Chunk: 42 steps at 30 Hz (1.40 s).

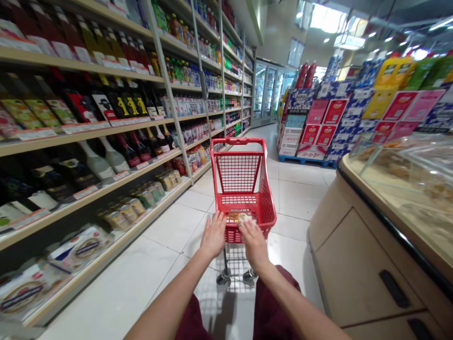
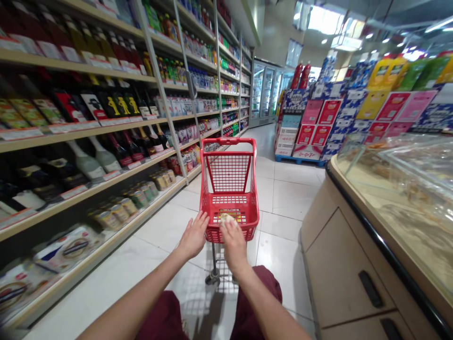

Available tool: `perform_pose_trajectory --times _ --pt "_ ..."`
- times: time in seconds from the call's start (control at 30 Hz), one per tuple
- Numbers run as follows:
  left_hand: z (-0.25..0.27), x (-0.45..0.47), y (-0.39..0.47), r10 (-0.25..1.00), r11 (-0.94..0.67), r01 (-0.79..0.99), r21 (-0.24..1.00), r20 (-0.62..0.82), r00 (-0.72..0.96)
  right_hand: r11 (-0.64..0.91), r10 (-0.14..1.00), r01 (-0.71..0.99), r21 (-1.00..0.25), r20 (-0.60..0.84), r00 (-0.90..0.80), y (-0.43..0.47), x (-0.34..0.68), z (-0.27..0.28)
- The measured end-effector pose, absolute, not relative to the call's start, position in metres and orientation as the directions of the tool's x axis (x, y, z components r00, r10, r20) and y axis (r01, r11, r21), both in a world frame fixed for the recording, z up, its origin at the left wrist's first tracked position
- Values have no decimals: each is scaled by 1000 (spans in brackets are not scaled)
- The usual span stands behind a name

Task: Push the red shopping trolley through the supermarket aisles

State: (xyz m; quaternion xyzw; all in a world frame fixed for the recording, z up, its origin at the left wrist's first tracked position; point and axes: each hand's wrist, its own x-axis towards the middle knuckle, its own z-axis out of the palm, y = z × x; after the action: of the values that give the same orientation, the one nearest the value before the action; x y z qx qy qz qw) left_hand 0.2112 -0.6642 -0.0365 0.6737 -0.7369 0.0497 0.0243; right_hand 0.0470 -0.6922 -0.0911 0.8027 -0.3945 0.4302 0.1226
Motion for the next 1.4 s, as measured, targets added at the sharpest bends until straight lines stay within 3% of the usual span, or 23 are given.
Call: perform_pose_trajectory --times 0.1,0.17,0.33,0.5,0.63,0.7,0.83,1.0,1.17,1.3,1.4 --pt "-42 214 -664 -984 105 -993 -44 142 -110 -712 -485 -701 -39 749 451 -693 46 -96" --pt "-48 216 -664 -976 114 -993 -39 184 -119 -675 -495 -738 -7 746 445 -697 16 -99" --pt "-61 219 -666 -951 132 -991 -30 278 -135 -453 -592 -882 -131 784 188 -697 -26 -113" --pt "-62 221 -670 -944 159 -986 -45 285 -165 -603 -566 -772 -202 790 236 -691 21 -105" --pt "-67 222 -672 -936 173 -983 -58 301 -183 -585 -633 -737 -340 759 152 -694 19 -78" --pt "-70 220 -672 -933 160 -986 -53 319 -169 -560 -703 -767 -313 669 240 -695 15 -67" --pt "-70 215 -672 -930 169 -984 -61 321 -179 -479 -793 -868 -130 488 365 -702 10 -59" --pt "-67 210 -674 -942 171 -982 -84 278 -188 -516 -728 -856 -2 527 438 -723 -29 -64" --pt "-66 201 -676 -953 117 -991 -58 274 -129 -515 -619 -854 -82 724 304 -716 -12 -88" --pt "-61 201 -674 -961 124 -987 -98 237 -144 -628 -560 -775 -61 727 397 -703 30 -95" --pt "-59 206 -671 -958 142 -980 -141 228 -171 -601 -556 -798 -51 743 371 -707 10 -91"
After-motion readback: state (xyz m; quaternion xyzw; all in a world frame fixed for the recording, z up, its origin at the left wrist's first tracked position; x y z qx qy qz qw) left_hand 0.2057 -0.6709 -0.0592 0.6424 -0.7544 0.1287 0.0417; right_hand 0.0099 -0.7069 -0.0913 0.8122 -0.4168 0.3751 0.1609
